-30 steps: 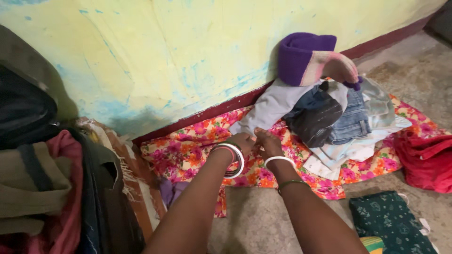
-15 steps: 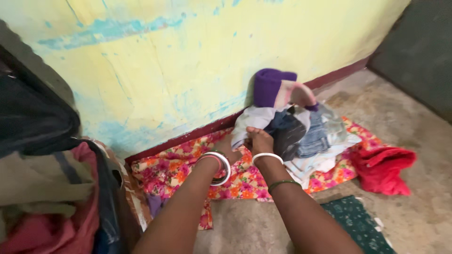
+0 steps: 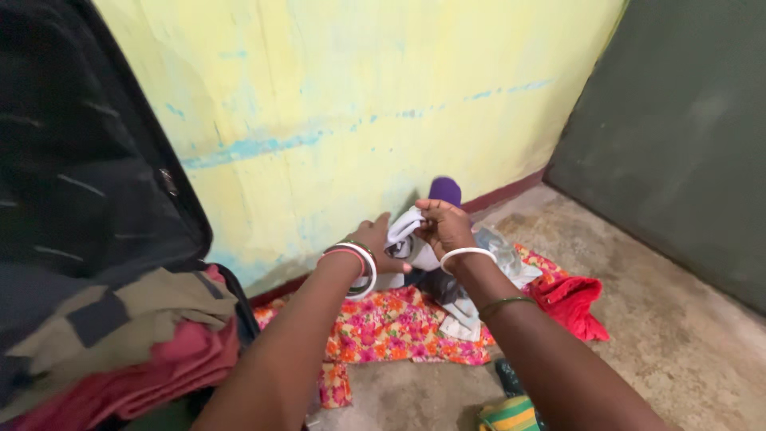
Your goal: The person folds various garments by hand and packs them into an open suitcase.
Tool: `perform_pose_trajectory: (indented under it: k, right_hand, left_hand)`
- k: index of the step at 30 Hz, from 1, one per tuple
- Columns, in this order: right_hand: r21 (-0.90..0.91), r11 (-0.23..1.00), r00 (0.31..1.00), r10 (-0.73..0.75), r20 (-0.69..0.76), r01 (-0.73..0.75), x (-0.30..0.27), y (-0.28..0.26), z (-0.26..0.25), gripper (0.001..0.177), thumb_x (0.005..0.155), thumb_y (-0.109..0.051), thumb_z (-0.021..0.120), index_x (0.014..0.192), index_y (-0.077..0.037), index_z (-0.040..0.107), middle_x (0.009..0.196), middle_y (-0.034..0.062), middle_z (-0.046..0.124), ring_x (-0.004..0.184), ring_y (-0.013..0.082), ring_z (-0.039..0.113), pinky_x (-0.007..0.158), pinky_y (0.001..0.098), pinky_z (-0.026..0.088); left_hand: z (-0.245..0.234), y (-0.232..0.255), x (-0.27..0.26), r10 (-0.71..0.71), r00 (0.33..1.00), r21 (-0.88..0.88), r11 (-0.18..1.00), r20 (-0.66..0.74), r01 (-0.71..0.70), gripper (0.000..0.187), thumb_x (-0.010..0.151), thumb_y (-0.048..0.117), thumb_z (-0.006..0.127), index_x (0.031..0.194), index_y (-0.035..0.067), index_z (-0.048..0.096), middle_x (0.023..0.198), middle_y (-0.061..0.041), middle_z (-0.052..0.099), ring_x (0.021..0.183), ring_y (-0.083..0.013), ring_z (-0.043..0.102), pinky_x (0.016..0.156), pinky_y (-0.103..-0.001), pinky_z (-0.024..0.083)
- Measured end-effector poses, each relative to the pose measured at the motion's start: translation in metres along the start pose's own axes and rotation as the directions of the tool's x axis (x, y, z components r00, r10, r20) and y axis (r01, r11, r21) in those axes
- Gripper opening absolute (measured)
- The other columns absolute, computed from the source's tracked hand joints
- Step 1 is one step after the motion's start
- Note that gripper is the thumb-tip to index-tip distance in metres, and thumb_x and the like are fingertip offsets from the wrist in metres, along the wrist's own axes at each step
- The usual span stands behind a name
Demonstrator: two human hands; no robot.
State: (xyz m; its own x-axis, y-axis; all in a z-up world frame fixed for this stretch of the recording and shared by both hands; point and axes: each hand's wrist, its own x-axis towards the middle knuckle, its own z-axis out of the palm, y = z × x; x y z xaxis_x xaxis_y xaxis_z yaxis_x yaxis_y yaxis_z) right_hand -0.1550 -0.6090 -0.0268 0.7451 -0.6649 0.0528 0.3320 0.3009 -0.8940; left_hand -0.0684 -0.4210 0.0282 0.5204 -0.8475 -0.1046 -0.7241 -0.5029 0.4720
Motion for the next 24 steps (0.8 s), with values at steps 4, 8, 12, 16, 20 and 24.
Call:
perform_pose_trajectory:
  k: [4,8,12,16,20,24]
  right_hand:
    - [-0.019,0.995,0.986,-0.097,0.134,0.101,-0.045,-0.072,0.047,0.016,0.094,0.002,0.057,0.106,0.002,0.067,0.090,0.0072,0.068,0.075,0.0152,0.065,0.073,0.0328,0.058]
    - [-0.023,0.988,0.977,-0.149,0.155,0.154,-0.089,-0.120,0.088,0.017,0.093,0.001,0.057,0.107,0.001,0.068,0.086,0.0073,0.068,0.071,0.0152,0.063,0.069,0.0329,0.055]
    - [-0.067,0.984,0.980,-0.154,0.130,0.163,-0.120,-0.144,0.118,0.018,0.093,-0.002,0.056,0.107,-0.003,0.067,0.086,0.0048,0.067,0.070,0.0139,0.063,0.069,0.0331,0.056]
    - [-0.156,0.971,0.975,-0.158,0.156,0.182,-0.142,-0.155,0.143,0.020,0.092,-0.001,0.058,0.109,-0.005,0.067,0.090,0.0040,0.070,0.076,0.0130,0.064,0.071,0.0315,0.055]
    - [-0.319,0.924,0.963,-0.143,0.229,0.213,-0.154,-0.151,0.167,0.023,0.090,-0.003,0.060,0.111,-0.007,0.069,0.088,0.0027,0.069,0.076,0.0141,0.062,0.071,0.0324,0.054]
    - [-0.583,0.771,0.932,-0.034,0.361,0.255,-0.160,-0.135,0.183,0.035,0.084,-0.013,0.070,0.120,-0.008,0.070,0.105,0.0041,0.070,0.088,0.0155,0.065,0.076,0.0332,0.054]
  left_hand:
    - [-0.032,0.029,-0.042,0.144,0.985,-0.029,0.989,-0.093,-0.147,0.104,0.063,0.047,0.087,0.149,0.018,0.038,0.135,-0.021,0.061,0.123,-0.0376,0.063,0.105,-0.044,0.050]
    - [-0.057,0.036,-0.064,0.114,0.949,-0.153,0.975,-0.294,-0.164,0.067,0.082,0.049,0.071,0.141,0.022,0.055,0.128,-0.015,0.069,0.118,-0.0353,0.065,0.100,-0.044,0.051]
    - [-0.078,0.030,-0.090,0.110,0.934,-0.198,0.962,-0.340,-0.186,0.052,0.087,0.050,0.063,0.128,0.017,0.066,0.122,-0.015,0.073,0.114,-0.0345,0.068,0.098,-0.043,0.052]
    - [-0.094,0.014,-0.106,-0.026,0.926,-0.311,0.945,-0.376,-0.100,0.046,0.089,0.049,0.064,0.116,0.013,0.074,0.110,-0.019,0.075,0.104,-0.0365,0.071,0.092,-0.044,0.054]
    - [-0.109,-0.009,-0.110,-0.131,0.907,-0.442,0.894,-0.401,-0.066,0.042,0.086,0.039,0.070,0.110,0.006,0.077,0.101,-0.019,0.078,0.091,-0.0320,0.074,0.084,-0.042,0.055]
    - [-0.116,-0.026,-0.106,-0.234,0.885,-0.705,0.696,-0.404,-0.138,0.041,0.086,0.033,0.072,0.109,-0.001,0.075,0.096,-0.017,0.077,0.082,-0.0253,0.071,0.077,-0.039,0.053]
